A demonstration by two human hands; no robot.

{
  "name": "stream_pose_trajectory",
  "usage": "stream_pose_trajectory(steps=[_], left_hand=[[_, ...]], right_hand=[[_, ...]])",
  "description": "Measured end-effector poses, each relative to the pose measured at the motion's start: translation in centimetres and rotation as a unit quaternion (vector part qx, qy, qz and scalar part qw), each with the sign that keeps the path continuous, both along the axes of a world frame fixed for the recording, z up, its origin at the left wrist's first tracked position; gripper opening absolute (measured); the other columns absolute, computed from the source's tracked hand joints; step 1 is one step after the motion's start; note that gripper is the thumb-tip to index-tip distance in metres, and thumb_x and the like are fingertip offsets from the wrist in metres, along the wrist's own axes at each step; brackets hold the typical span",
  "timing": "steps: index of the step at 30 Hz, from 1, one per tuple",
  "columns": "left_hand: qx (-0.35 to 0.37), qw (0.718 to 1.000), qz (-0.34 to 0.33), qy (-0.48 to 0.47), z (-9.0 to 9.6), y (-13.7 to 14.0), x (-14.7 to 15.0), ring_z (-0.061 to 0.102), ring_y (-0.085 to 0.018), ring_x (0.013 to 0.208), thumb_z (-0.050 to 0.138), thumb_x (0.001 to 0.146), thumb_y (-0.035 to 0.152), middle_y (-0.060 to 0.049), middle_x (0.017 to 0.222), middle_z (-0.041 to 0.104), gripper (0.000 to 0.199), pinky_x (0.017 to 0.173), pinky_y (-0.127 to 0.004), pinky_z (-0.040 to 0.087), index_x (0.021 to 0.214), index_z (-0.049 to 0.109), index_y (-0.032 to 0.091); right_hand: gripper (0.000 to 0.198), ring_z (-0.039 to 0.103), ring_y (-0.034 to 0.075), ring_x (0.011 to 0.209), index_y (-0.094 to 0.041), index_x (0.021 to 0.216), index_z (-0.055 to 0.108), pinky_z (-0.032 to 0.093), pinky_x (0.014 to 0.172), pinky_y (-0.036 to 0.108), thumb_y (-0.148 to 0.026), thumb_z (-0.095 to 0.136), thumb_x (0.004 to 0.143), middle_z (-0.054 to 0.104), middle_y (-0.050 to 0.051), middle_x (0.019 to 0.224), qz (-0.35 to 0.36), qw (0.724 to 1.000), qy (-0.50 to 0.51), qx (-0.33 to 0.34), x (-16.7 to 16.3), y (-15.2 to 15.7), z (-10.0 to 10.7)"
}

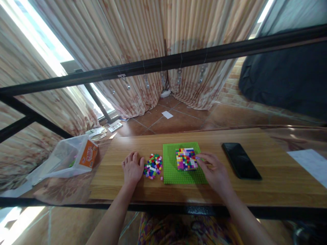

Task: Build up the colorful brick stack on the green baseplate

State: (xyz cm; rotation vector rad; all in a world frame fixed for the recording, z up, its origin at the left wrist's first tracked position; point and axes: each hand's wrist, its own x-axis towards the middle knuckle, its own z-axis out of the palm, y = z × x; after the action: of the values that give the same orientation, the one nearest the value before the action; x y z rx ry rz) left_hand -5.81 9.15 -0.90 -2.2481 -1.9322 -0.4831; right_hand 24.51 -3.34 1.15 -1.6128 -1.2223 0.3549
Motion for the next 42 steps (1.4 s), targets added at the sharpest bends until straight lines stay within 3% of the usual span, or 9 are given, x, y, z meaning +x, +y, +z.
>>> stream_pose_trajectory(steps=[4,11,18,22,28,35,42], left_hand=[[0.002,1.000,0.000,-0.005,-0.1,0.0,0.0,0.052,-0.032,0.119,0.045,0.092,0.039,-0.014,0.129,0.059,0.040,0.099,-0.048,0.039,0.122,0.058,0.017],[0.002,1.000,-0.002,-0.011,-0.1,0.0,-0.1,0.051,-0.032,0.119,0.046,0.091,0.039,-0.014,0.129,0.059,0.039,0.100,-0.048,0.038,0.121,0.059,0.018],[-0.003,1.000,-0.001,-0.014,0.0,-0.1,0.0,0.051,-0.032,0.119,0.045,0.092,0.039,-0.014,0.129,0.059,0.040,0.100,-0.048,0.038,0.123,0.058,0.017],[-0.005,1.000,0.003,-0.014,-0.1,0.0,0.0,0.051,-0.032,0.120,0.045,0.092,0.039,-0.014,0.129,0.059,0.040,0.100,-0.048,0.039,0.123,0.058,0.018],[-0.004,1.000,-0.001,-0.018,-0.2,0.0,0.0,0.051,-0.032,0.121,0.045,0.092,0.039,-0.014,0.130,0.059,0.040,0.100,-0.048,0.038,0.124,0.058,0.018],[-0.005,1.000,-0.001,-0.020,-0.2,-0.1,0.1,0.050,-0.032,0.121,0.046,0.092,0.038,-0.014,0.131,0.058,0.039,0.101,-0.048,0.038,0.123,0.058,0.018],[-0.004,1.000,-0.002,-0.021,-0.3,-0.2,0.1,0.051,-0.032,0.121,0.047,0.092,0.038,-0.013,0.131,0.058,0.039,0.101,-0.047,0.038,0.123,0.057,0.018]], right_hand=[[0.025,0.057,0.024,0.110,-0.026,0.090,0.076,0.044,0.098,0.044,-0.044,0.060,0.083,0.060,0.009,0.117,-0.005,1.000,-0.018,0.007,-0.7,1.3,-0.5],[0.021,0.053,0.025,0.116,-0.028,0.085,0.077,0.038,0.104,0.048,-0.044,0.065,0.078,0.057,0.008,0.124,-0.001,0.999,0.036,-0.012,-1.3,2.8,-1.4],[0.022,0.054,0.027,0.118,-0.024,0.077,0.076,0.042,0.100,0.044,-0.043,0.074,0.066,0.062,0.008,0.114,0.029,0.975,0.218,-0.018,-1.2,3.9,-1.9],[0.029,0.059,0.025,0.109,-0.022,0.084,0.075,0.047,0.093,0.042,-0.042,0.076,0.062,0.067,0.007,0.111,0.022,0.957,0.288,-0.022,-1.5,4.2,-2.0],[0.036,0.063,0.021,0.094,-0.020,0.096,0.072,0.051,0.084,0.037,-0.040,0.073,0.065,0.070,0.007,0.105,-0.006,0.958,0.286,-0.027,-2.1,4.1,-2.0],[0.038,0.064,0.019,0.081,-0.018,0.094,0.072,0.052,0.071,0.032,-0.043,0.071,0.066,0.072,0.007,0.094,-0.018,0.969,0.246,-0.024,-2.3,4.2,-2.0],[0.036,0.063,0.018,0.078,-0.017,0.092,0.071,0.051,0.070,0.031,-0.039,0.071,0.064,0.071,0.007,0.093,-0.034,0.962,0.268,-0.040,-2.7,4.5,-1.2]])
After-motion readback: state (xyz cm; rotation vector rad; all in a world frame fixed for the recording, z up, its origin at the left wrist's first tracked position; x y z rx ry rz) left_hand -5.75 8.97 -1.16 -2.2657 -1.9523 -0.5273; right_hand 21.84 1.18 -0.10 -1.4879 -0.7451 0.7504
